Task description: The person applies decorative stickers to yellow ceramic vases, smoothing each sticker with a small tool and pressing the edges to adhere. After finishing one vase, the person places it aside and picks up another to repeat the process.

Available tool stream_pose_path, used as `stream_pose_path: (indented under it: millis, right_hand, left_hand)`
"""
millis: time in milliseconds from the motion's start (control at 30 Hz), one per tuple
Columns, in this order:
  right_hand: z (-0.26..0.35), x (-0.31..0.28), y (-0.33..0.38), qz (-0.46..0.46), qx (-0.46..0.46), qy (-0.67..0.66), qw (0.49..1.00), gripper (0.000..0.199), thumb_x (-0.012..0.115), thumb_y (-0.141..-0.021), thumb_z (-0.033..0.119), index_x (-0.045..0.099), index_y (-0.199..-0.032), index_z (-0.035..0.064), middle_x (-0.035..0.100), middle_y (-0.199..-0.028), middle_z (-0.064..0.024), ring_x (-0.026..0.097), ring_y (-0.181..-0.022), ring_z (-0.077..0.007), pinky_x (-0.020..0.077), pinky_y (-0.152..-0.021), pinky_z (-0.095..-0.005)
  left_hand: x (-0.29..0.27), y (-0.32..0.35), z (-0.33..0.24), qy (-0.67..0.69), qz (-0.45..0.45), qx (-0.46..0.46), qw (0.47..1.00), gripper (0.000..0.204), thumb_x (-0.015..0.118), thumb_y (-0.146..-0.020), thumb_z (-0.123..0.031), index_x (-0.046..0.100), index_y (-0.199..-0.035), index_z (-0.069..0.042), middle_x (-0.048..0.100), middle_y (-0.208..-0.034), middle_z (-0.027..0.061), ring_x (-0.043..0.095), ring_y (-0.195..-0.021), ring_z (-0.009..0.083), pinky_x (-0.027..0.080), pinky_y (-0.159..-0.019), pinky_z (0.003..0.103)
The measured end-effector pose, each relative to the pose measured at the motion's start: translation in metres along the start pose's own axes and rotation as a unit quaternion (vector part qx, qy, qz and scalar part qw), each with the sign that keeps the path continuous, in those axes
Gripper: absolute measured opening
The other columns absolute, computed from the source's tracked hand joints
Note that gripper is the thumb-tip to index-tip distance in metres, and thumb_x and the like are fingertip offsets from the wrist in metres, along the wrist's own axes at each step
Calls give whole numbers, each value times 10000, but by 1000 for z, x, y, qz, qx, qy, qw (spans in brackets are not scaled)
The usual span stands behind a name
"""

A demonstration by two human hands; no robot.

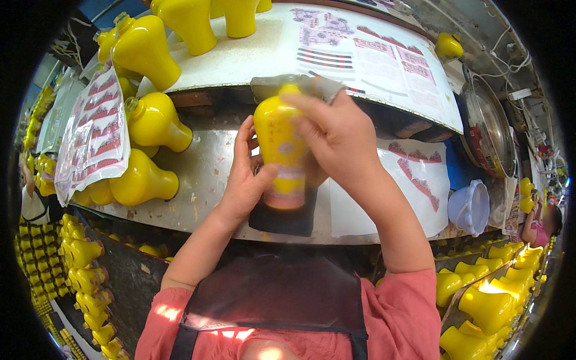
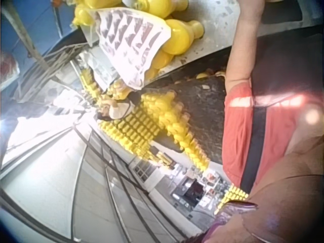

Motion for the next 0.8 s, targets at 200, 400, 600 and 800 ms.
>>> stream_pose_path:
  millis: [200, 400, 600, 800]
  right_hand:
    - [2, 16, 0, 68, -11, 84, 994, 415, 741, -913, 236, 712, -1327, 234, 647, -1011, -164, 678, -851, -332, 556, -766, -383]
    - [-22, 7, 12, 47, 78, -26, 996, 442, 710, -919, 252, 675, -1354, 177, 610, -937, -142, 627, -737, -272, 515, -669, -378]
    - [-50, 31, 72, 68, 275, -180, 942, 803, 740, -888, 306, 412, -1562, 18, 679, -1039, -144, 604, -689, -129, 498, -657, -278]
    - [-56, 49, 86, 84, 259, -252, 929, 958, 761, -895, 273, 219, -1663, 86, 623, -1286, -132, 603, -757, -91, 516, -715, -254]
  left_hand:
    - [6, -3, -9, -45, -14, 24, 999, 1035, 837, -813, -148, 184, -1609, -44, 354, -1538, 193, 451, -1408, 318, 451, -1138, 465]
    - [1, -1, -1, -36, -5, 30, 999, 962, 766, -906, -235, 159, -1624, -37, 331, -1572, 197, 407, -1441, 315, 381, -1186, 460]
    - [-3, 5, 2, 22, 26, 34, 999, 818, 542, -1053, -487, 157, -1650, -80, 351, -1536, 121, 443, -1275, 202, 370, -1134, 362]
    - [1, 8, 7, 24, 41, 11, 999, 759, 556, -1054, -275, 134, -1656, -89, 358, -1575, 161, 439, -1403, 272, 385, -1162, 422]
Point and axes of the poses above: each hand's wrist, its own y-axis away from the middle knuckle, its own x-axis out of the palm, z = x × y, the point moved 9 cm from there along -y, towards the middle knuckle
